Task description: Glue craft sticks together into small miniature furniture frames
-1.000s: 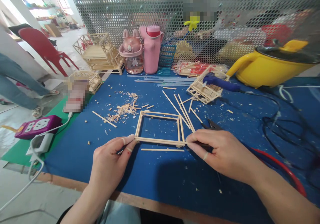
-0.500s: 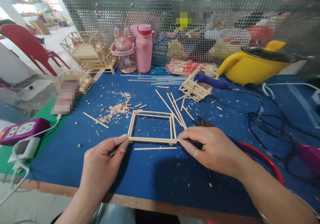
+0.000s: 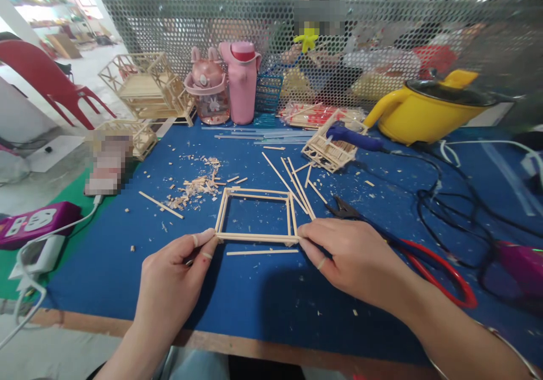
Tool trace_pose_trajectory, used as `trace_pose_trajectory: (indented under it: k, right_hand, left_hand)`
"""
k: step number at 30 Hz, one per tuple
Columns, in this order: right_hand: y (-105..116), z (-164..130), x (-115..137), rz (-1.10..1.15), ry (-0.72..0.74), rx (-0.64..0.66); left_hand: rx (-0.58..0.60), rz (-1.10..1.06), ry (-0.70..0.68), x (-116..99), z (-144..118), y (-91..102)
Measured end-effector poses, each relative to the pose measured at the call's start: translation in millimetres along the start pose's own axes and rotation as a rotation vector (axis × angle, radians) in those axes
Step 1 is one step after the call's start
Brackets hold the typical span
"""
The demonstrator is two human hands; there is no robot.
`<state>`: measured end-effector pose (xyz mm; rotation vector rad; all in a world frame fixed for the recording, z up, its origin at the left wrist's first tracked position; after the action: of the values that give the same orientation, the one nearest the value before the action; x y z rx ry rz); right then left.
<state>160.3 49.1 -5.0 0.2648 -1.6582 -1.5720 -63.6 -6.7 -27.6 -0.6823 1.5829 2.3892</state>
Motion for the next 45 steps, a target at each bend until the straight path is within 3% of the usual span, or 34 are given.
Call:
trace_pose_trajectory:
  k: [7,10,12,14,17,19,21,27,30,32,35,38,39,41,45]
  right_hand:
    - [-0.5,2.1,-2.6,-0.009,0.052,0.045]
    - [6.2,2.8,-0.6,0.006,0.090,0.011]
    - [12.4,3.9,6.3,-0.008,0.130,-0.024]
    - [17.4,5.3,17.9,-0.053,0.179,-0.045]
    - [23.0,6.0,38.0,-0.167,0.244,-0.071]
    - [26.5,4.3,48.9,-0.246,0.280,-0.102]
    - [29.7,1.2,56.1,-0.310,0.304,-0.143]
    - [38.2,-3.2,64.9,-0.443,0.276,-0.231]
    - [52.6,-6.3,65.5,-0.416,0.226,-0.271]
    - [70.9,-15.4,59.1,-0.352,0.145,-0.373]
    - [89.9,-40.8,29.5,-0.283,-0.154,-0.527]
    - [66.5,-66.2,-10.4,-0.333,-0.568,-0.368]
    - [52.8,-70.8,-17.7,-0.377,-0.634,-0.286]
    - [27.3,-71.7,-22.1,-0.441,-0.648,-0.188]
    - [2.2,-56.8,-18.5,-0.508,-0.629,-0.175]
  left_hand:
    - [0.015,-0.023,-0.001,1.8,-1.0,-0.4]
    - [-0.220,0.060,-0.042,-8.3,-3.5,26.0]
    - [-0.355,0.132,-0.202,-32.7,-5.1,41.5]
    - [-0.246,0.189,-0.496,-69.4,-3.6,35.4]
    - [0.001,0.223,-0.726,-106.4,3.2,13.3]
    - [0.180,0.221,-0.791,-117.7,8.1,-3.6]
    - [0.284,0.173,-0.786,-120.4,13.6,-12.6]
    - [0.307,0.014,-0.814,-127.6,22.2,-3.6]
    - [0.305,-0.037,-0.802,-131.6,27.8,3.1]
    - [0.269,-0.097,-0.755,-130.6,34.0,6.8]
    - [0.164,-0.207,-0.675,-123.4,41.6,10.7]
    - [0.067,-0.267,-0.673,-114.9,40.1,10.0]
    - [0.053,-0.269,-0.683,-112.3,38.2,8.1]
    - [0.051,-0.262,-0.698,-107.8,34.0,3.3]
    - [0.052,-0.267,-0.698,-102.5,30.3,0.3]
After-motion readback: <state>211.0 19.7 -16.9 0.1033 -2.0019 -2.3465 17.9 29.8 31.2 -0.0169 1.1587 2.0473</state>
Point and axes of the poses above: each hand's wrist, its own z-axis towards the middle knuckle, its own y-axis out of the back of the hand, x = y × z, the point moved 7 cm from there along z, towards the middle knuckle, and after that the axes turned 11 degrees about z, right-handed, at the moved point
